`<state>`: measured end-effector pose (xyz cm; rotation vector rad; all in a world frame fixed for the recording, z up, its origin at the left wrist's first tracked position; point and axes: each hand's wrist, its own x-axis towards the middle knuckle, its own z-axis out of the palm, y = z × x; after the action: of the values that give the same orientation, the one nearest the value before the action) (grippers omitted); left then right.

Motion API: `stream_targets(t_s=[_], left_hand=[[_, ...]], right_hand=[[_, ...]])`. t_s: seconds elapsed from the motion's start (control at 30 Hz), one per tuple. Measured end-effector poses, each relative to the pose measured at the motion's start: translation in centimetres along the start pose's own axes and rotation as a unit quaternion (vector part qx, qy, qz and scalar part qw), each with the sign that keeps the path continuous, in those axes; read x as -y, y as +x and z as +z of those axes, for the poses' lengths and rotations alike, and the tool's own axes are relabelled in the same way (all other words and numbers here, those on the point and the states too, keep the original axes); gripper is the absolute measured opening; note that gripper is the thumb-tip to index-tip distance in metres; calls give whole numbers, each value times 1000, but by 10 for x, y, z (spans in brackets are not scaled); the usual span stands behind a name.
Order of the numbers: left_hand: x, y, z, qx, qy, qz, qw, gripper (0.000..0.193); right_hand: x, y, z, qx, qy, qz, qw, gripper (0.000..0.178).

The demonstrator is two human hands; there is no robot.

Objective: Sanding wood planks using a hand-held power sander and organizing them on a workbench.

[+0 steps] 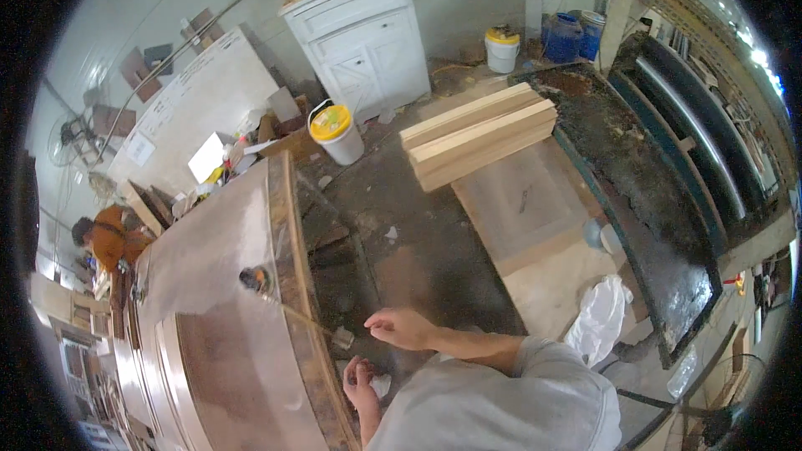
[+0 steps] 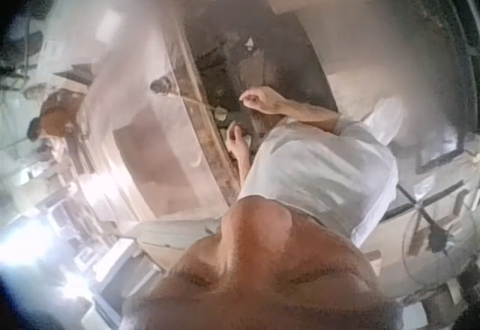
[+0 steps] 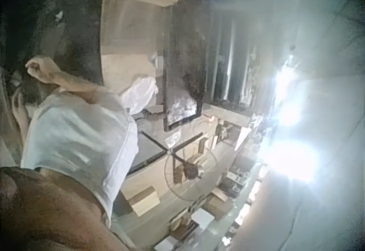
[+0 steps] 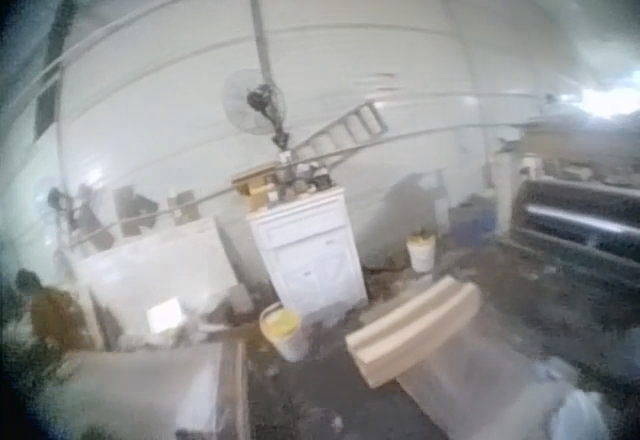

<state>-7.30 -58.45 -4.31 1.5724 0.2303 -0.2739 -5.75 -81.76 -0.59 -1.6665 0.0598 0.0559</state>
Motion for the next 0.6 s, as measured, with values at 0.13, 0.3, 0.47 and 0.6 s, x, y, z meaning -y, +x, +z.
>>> stream_targets(t_s=[0.13,0.3,0.47,0.6], left_hand=[[-17,44,70,81,28,-36,996,46],[-29,123,160,218,48,-82,971,60],[-10,245,243,376,34,-162,911,84],[17,340,319,339,92,-290,890,99]], right_hand=[[-9,25,-66,-78,0,-4,997,27],[-45,29,-143,-241,144,24,959,28],[-109,9,-215,-394,160,79,902,39],[-163,30,-270,-485,178,79,853,48]])
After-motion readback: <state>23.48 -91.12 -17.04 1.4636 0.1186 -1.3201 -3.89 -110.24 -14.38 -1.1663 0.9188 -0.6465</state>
